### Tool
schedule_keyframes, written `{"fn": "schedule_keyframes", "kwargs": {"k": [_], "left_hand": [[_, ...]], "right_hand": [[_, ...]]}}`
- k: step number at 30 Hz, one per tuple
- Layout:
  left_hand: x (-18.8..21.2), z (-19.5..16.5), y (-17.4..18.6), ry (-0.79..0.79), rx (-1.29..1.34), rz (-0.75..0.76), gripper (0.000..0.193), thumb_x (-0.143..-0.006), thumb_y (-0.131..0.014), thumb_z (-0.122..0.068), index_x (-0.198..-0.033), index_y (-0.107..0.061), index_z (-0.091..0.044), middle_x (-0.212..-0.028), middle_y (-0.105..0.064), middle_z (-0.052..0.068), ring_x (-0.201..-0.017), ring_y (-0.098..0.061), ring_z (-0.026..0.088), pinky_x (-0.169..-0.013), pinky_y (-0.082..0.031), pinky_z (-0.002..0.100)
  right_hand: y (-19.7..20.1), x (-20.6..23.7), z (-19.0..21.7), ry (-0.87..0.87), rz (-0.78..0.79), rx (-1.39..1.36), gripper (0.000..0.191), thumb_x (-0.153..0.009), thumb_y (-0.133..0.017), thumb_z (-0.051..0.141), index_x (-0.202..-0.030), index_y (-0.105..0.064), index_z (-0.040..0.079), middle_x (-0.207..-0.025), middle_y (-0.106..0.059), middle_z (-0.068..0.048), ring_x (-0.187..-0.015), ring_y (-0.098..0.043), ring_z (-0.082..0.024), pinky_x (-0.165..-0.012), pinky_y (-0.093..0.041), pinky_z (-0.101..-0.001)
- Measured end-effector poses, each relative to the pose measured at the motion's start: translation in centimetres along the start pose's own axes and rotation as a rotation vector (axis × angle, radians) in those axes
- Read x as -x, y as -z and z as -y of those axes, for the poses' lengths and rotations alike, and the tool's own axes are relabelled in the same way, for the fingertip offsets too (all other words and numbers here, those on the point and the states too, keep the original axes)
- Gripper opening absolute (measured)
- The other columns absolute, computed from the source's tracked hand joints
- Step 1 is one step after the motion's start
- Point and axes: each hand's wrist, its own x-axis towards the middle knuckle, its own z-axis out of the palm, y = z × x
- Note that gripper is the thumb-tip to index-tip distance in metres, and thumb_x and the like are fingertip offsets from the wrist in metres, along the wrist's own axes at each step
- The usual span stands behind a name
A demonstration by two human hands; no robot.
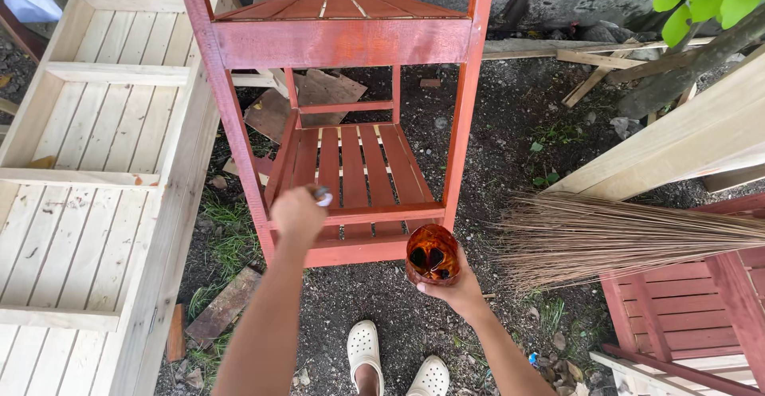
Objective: The person applies red wood stain to an upside-down wooden chair frame using a brush, holding a stain container in the other hand. They work around the chair, brushing the legs, seat slats, and rails, moving between chairs in an outdoor workshop yard.
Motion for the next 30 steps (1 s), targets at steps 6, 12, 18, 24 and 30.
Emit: {"fn": "schedule_keyframes", "kwargs": {"k": [6,12,18,24,30], "left_hand": [[1.9,-10.5,-4.9,-0.046,0.404,0.146,0.033,-0.070,-0.083,-0.018,-0.103,-0.082,-0.025,-0.094,-0.078,0.006,-0.090,-0.075,0.028,-0.079,-0.059,0.041],[1.8,-15.2,-5.2,0.013,0.650,0.318,0.045,-0.062,-0.096,-0.020,-0.103,-0.078,-0.016,-0.099,-0.078,0.008,-0.095,-0.075,0.026,-0.084,-0.058,0.038],[1.5,-12.0,-2.3,0.025,0.536,0.387,0.044,-0.063,-0.094,-0.019,-0.105,-0.079,-0.015,-0.102,-0.079,0.006,-0.097,-0.075,0.023,-0.086,-0.057,0.038],[1.0,-4.3,1.0,0.113,0.402,0.225,0.054,-0.062,-0.097,-0.021,-0.112,-0.077,-0.018,-0.108,-0.077,0.007,-0.102,-0.073,0.022,-0.090,-0.056,0.037],[1.3,4.1,4.6,0.139,0.155,0.015,0.041,-0.068,-0.088,-0.027,-0.107,-0.079,-0.020,-0.098,-0.077,0.013,-0.095,-0.073,0.033,-0.084,-0.056,0.045]], "right_hand": [[0.8,0.3,-0.7,0.002,-0.004,-0.062,0.105,-0.058,-0.097,0.015,-0.147,-0.041,0.011,-0.137,-0.061,-0.009,-0.129,-0.060,-0.024,-0.111,-0.049,-0.0383],[2.7,0.5,-1.0,0.008,-0.039,-0.050,0.105,-0.057,-0.097,0.017,-0.147,-0.043,0.009,-0.137,-0.062,-0.010,-0.129,-0.061,-0.024,-0.113,-0.047,-0.0389],[2.6,0.4,-0.3,-0.054,-0.055,-0.032,0.108,-0.056,-0.098,0.019,-0.148,-0.041,0.012,-0.138,-0.061,-0.008,-0.131,-0.059,-0.024,-0.114,-0.047,-0.0388],[2.8,-0.1,0.6,-0.049,-0.033,0.003,0.112,-0.056,-0.097,0.019,-0.151,-0.038,0.014,-0.140,-0.059,-0.008,-0.133,-0.057,-0.024,-0.115,-0.046,-0.0386],[2.4,0.1,0.8,-0.054,0.008,-0.003,0.111,-0.056,-0.096,0.018,-0.151,-0.039,0.015,-0.141,-0.060,-0.008,-0.134,-0.057,-0.023,-0.115,-0.046,-0.0380]]}}
